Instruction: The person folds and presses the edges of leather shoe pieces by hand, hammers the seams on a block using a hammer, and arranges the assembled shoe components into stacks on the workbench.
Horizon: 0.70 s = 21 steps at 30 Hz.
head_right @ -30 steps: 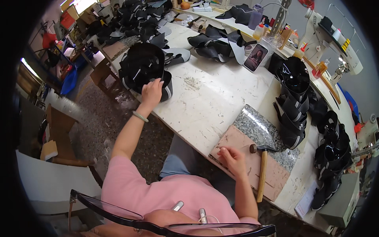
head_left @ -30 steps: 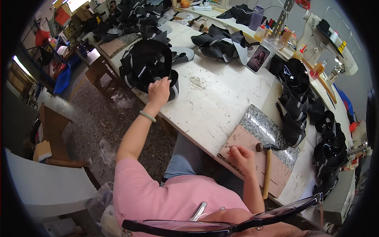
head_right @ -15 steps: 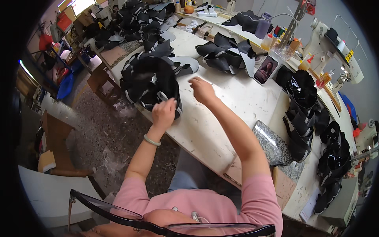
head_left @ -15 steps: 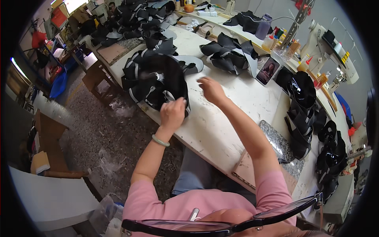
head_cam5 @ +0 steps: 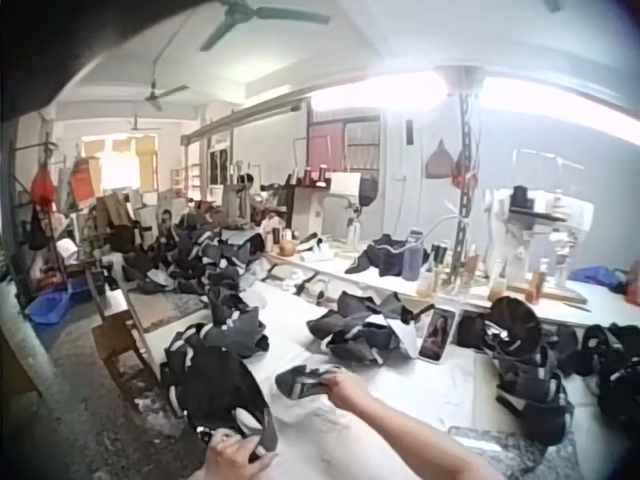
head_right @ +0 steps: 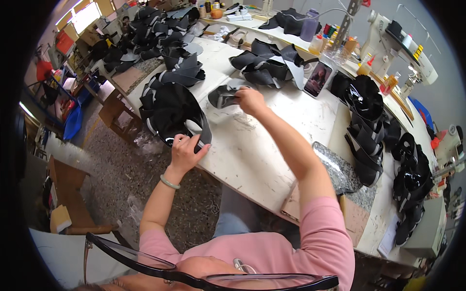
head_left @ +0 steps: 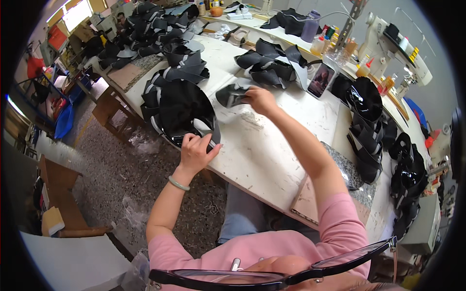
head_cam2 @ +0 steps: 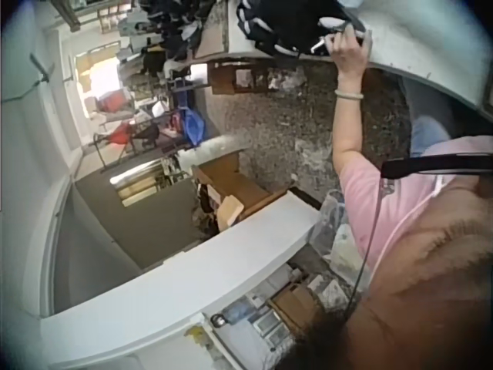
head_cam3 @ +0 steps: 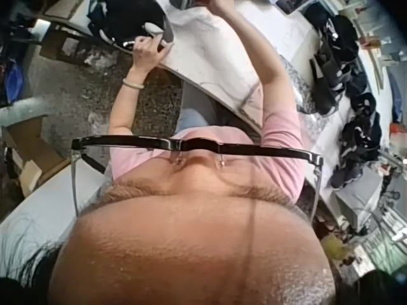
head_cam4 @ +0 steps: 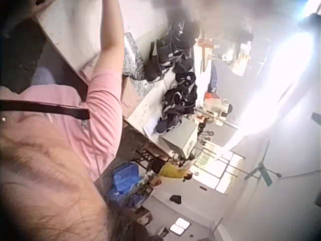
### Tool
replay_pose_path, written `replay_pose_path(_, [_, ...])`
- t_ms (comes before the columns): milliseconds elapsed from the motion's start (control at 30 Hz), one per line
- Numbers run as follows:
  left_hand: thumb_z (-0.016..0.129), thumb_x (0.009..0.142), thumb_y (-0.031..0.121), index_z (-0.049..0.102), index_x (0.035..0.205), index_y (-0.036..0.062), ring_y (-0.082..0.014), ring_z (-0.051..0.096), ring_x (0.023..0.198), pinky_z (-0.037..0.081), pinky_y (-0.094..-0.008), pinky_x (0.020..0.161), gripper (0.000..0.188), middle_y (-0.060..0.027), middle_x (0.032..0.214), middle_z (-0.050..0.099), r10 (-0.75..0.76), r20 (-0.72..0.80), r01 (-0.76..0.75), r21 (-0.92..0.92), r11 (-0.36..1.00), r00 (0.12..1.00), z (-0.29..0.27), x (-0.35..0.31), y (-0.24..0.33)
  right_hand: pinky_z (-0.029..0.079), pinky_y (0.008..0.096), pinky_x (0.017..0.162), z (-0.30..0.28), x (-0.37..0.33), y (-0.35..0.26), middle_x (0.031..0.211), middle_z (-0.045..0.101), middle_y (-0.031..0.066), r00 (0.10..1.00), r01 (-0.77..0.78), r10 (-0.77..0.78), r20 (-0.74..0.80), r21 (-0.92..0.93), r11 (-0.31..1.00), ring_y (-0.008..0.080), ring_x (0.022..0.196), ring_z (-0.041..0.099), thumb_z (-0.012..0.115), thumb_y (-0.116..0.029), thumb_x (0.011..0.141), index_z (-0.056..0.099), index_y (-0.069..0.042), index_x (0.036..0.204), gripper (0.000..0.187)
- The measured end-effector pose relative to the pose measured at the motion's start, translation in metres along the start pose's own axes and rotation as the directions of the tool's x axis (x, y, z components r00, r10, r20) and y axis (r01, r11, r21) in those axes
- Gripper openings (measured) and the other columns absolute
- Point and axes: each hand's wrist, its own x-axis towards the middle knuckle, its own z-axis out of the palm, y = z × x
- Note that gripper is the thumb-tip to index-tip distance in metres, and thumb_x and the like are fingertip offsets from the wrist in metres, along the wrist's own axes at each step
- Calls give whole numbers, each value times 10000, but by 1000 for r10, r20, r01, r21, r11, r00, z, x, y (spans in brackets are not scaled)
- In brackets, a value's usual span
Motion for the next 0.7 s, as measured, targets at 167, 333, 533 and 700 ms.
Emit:
replay_pose_path(167, [729,760,411,565,963,9,-281,537,749,431,-398,732,479,-129,813,555,-210,-79,202,-101,974,974,10,22,25,468,315,685,-104,-93,-5,894,633,82,991,-122,91,102,351,929,230,739,580,712,-98,751,684,-67,1002,255])
replay_pose_path(333, [656,814,510,574,935,11,-209,529,844,439,-348,742,521,-100,904,569,-489,77,449,-538,714,869,9,32,94,433,275,581,-157,-185,-41,814,621,60,984,-166,176,22,460,872,164,609,509,705,-66,764,682,-37,995,233])
replay_pose_path(533, [690,826,390,504,1192,4,-190,572,1031,449,-336,888,564,-86,1092,599,-131,541,427,-771,-473,831,32,36,197,455,276,597,-171,-262,-74,848,645,68,988,-147,152,30,480,865,187,673,586,700,-32,753,693,-66,990,240])
replay_pose_path(700, [740,778,99,546,1132,0,-128,591,946,487,-290,845,416,-57,1037,623,-143,602,511,-762,-398,786,10,38,231,434,321,615,-189,-315,-71,767,607,84,984,-180,161,82,456,871,222,687,547,745,-145,736,695,-95,1028,301])
